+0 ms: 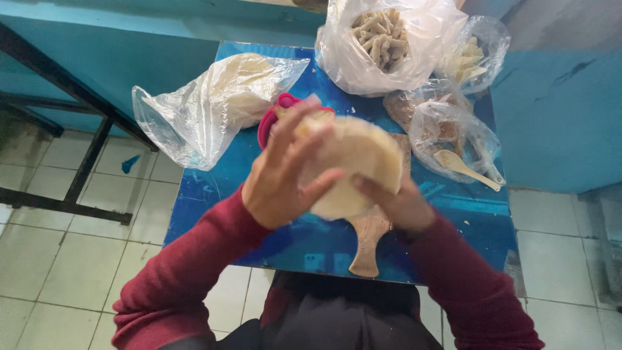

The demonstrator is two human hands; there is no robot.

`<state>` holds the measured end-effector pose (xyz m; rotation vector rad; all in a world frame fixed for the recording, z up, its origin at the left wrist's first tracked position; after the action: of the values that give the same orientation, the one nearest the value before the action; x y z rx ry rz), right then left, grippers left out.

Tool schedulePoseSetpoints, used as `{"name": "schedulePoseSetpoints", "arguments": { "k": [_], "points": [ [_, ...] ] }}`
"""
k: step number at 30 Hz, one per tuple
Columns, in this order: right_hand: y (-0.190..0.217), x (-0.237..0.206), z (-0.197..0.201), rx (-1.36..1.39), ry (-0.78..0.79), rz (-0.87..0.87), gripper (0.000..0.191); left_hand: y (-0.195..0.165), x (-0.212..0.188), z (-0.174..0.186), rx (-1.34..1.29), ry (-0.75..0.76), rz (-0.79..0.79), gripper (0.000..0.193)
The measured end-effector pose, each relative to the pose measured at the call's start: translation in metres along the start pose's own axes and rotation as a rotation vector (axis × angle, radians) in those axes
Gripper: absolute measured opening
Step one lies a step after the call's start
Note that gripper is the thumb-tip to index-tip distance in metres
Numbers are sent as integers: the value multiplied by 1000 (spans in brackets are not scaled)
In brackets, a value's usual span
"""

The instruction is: The person peels thin dough wrapper sheets one at a time from a plastic-wrapped stack on the table, stretching and separating each sheet by hand and laying it on the wooden board. They work through the stack, setting finished wrappers aside and handling the remaining dough mass in a pink bowl.

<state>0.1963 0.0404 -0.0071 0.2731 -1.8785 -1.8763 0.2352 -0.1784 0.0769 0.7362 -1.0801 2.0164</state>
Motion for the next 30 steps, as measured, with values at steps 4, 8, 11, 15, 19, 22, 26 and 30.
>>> {"name": "schedulePoseSetpoints", "arguments": {
  "k": [4,8,11,15,19,22,26,30],
  "points": [
    [-6,10,38,159,-132,-200,44,75,-25,9,222,47,230,78],
    [-7,16,51,150,-191,-250,37,154,-48,36,864,194,397,110],
    [-3,18,52,119,-216,-281,35,193,-67,51,621,191,1072,106],
    [2,20,47,154,-222,-282,38,211,-59,58,751,95,1053,101],
    [4,21,44,116,-215,-291,36,216,-41,64,929,124,1067,97],
    [3,22,44,135,-232,-287,37,214,-36,76,991,191,1164,89],
    [0,25,42,172,-227,-268,38,199,-35,96,1432,-81,670,42],
    [-1,28,38,170,-231,-298,38,218,-34,117,414,-398,1084,48]
  ]
}}
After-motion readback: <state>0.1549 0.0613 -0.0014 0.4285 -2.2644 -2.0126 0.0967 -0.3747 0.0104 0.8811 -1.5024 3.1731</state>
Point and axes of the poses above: each hand's wrist, its own x-axis towards the middle knuckle, its own z-axis out of the back of the hand, y = z × x, the point moved 2 cm from there along x, towards the middle knuckle, and after that the axes turned 12 degrees about -x, right-handed, at the moved point
